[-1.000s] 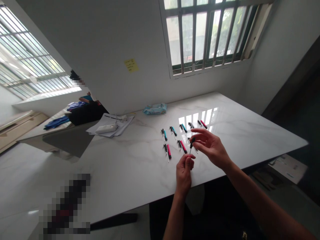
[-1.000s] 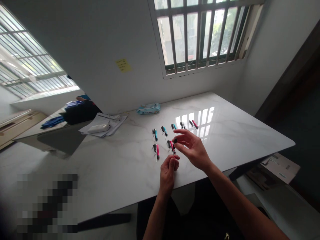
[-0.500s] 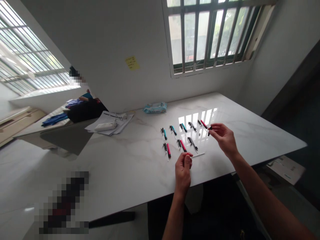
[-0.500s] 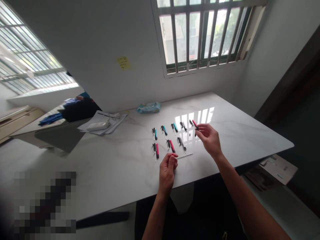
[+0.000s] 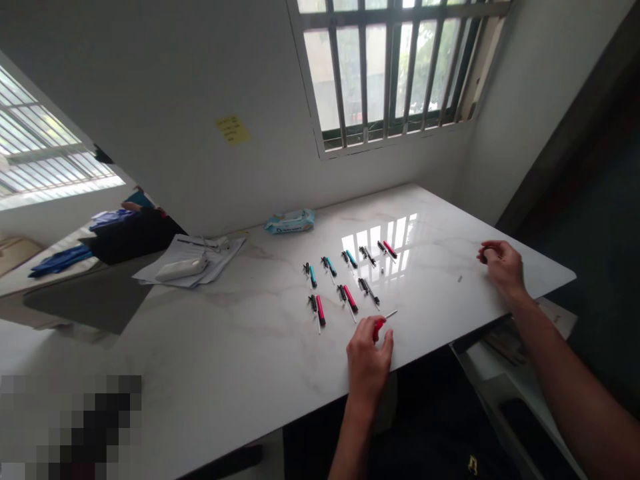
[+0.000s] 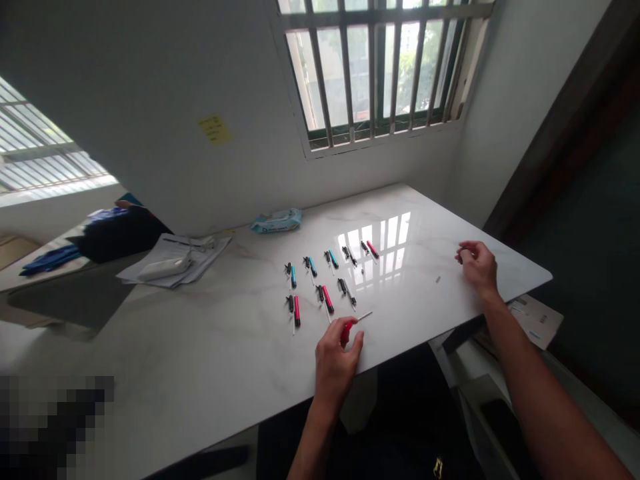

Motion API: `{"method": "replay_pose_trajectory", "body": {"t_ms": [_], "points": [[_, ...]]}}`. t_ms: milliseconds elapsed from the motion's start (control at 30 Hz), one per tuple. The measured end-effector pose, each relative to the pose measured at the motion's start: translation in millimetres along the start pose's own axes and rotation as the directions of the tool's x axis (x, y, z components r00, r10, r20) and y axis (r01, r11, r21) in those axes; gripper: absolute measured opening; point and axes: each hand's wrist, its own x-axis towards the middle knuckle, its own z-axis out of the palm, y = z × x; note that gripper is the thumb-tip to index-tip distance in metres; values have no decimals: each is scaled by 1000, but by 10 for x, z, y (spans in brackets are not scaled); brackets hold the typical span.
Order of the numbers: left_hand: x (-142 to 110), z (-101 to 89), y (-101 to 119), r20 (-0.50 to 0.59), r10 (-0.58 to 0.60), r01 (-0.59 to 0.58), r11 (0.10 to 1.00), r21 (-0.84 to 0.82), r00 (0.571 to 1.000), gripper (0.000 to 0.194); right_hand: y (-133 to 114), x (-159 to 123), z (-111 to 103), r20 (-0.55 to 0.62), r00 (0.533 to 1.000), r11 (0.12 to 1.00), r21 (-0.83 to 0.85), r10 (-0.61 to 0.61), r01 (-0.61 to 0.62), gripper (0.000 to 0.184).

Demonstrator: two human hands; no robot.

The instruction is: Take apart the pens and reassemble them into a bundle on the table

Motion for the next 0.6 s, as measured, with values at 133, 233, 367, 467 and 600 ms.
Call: {"method": "replay_pose_trajectory", "body": {"t_ms": [133,233,367,467,600], "points": [[25,39,-2,-30,-11,12,1000,26,999,23,-19,105,-326,385,916,894,-364,-111,261,20],[43,54,0,-43,-22,24,998,52,999,26,-91,-100,-513,617,784,810,-424,-69,405,30],[53,78,-6,-25,-2,4,995,100,1000,25,-129,-304,-624,676,736,791,-427,-43,438,38],[66,78,-4,-18,1,2,987,160,1000,25,-114,-298,-615,668,743,799,-426,-38,425,33],[126,23,48,-8,-42,42,946,321,999,30,-122,-288,-527,649,758,798,-423,-63,428,30]]}}
